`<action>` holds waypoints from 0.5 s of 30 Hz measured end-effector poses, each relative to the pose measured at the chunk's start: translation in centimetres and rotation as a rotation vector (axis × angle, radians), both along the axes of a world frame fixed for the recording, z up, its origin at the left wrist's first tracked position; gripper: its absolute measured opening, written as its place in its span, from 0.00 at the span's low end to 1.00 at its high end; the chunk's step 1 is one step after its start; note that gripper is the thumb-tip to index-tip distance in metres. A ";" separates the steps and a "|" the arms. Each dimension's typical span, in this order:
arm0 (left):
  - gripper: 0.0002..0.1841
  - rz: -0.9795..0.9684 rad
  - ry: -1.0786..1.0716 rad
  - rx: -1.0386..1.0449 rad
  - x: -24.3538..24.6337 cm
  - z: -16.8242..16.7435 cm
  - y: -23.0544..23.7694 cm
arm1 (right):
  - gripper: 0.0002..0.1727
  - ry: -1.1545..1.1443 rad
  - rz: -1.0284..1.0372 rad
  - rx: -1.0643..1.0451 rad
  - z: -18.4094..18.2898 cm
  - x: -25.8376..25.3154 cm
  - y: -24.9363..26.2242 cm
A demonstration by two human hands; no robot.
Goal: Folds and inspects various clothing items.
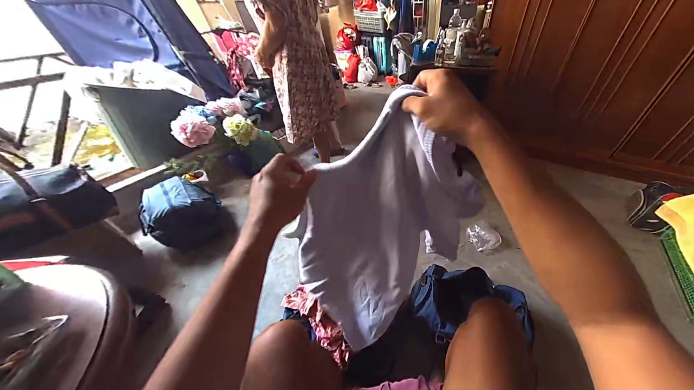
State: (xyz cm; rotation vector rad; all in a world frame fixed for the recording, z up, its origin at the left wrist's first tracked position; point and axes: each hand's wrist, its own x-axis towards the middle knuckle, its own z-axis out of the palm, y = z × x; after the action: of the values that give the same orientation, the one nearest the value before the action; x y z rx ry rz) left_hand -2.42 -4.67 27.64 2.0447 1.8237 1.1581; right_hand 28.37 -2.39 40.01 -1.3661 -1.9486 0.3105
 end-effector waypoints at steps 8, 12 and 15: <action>0.44 -0.409 -0.401 0.230 9.6 -4.4 -8.7 | 0.26 0.554 0.366 -0.164 -2.2 -6.3 -0.6; 0.07 -0.527 -0.686 0.240 9.0 -5.8 -7.6 | 0.17 0.637 0.437 -0.145 -3.1 -4.4 -1.7; 0.11 -0.704 -0.807 0.036 6.0 -4.3 -7.2 | 0.13 0.576 0.405 -0.188 -4.3 -0.8 -2.8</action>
State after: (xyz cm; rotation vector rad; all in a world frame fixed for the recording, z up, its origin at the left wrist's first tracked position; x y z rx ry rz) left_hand 3.56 -11.92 23.36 1.6162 0.6427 1.4496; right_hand 27.62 -5.14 35.75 -0.8421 -1.7055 0.9847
